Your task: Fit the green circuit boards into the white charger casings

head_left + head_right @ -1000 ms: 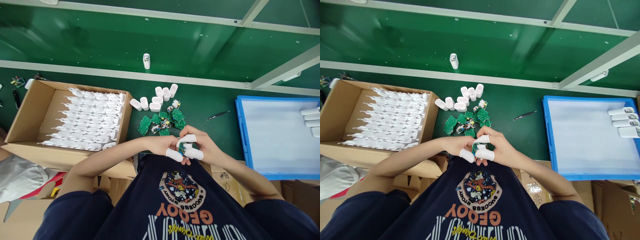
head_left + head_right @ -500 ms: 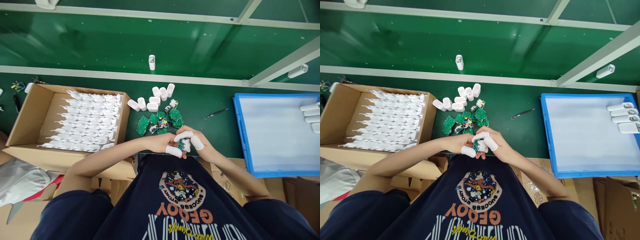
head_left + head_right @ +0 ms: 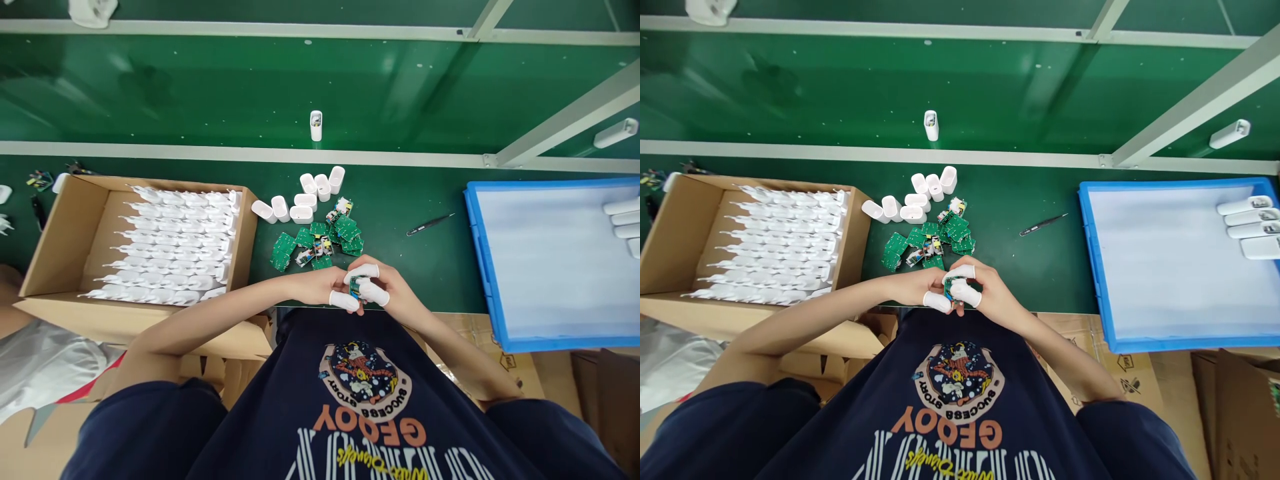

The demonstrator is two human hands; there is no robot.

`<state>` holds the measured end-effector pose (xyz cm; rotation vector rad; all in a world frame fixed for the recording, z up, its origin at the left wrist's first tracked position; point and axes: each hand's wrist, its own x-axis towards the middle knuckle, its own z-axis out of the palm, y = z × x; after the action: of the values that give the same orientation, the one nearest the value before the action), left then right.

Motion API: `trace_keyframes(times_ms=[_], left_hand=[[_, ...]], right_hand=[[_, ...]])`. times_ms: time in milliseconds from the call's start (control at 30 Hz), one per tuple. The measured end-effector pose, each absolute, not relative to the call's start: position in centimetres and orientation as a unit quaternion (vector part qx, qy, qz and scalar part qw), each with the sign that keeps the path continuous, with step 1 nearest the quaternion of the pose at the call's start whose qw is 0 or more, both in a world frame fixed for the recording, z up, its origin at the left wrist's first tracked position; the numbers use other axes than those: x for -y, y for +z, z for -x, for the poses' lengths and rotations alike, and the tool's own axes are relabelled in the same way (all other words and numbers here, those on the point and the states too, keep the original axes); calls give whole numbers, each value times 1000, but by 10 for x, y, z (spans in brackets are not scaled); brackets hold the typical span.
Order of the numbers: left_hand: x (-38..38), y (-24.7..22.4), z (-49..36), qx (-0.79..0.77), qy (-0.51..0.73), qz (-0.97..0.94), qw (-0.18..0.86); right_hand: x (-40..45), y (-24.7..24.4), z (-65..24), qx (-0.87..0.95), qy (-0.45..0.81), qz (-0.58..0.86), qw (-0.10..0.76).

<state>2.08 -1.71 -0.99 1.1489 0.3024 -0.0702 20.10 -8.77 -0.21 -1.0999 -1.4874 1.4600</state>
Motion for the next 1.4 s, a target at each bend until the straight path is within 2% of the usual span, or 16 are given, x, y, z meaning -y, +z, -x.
trace_keyframes(times_ms=[133,300,367,433,500,633,767,867,1000,1100,1400], left_hand=[[17,-5,-22,-186,14,-592,784],[13,-5,-23,-254,122,-839,465],[12,-9,-24,-249,150,-870,397],[12,-12,-23,-248,165,-885,359],[12,-13,-21,-241,157,-900,328],[15,-10,-16,-196,79,-944,254],[18,-14,-15,-180,17,-968,175],[19,-16,-20,-181,23,-968,174],[20,-11,-23,-183,110,-934,286],[20,-3,-21,-204,171,-899,349],[21,3,-17,-186,235,-896,327]], right_hand=[[88,-6,-207,578,550,434,418],[86,-8,-213,655,395,479,431],[85,-9,-211,647,391,487,437],[83,-11,-210,610,438,479,454],[82,-12,-214,589,462,474,464],[81,-14,-236,587,413,500,485],[83,-16,-258,602,399,525,450],[90,-15,-259,614,400,530,428],[105,-7,-242,606,411,477,486],[111,3,-227,647,362,444,504],[108,9,-209,677,300,441,507]])
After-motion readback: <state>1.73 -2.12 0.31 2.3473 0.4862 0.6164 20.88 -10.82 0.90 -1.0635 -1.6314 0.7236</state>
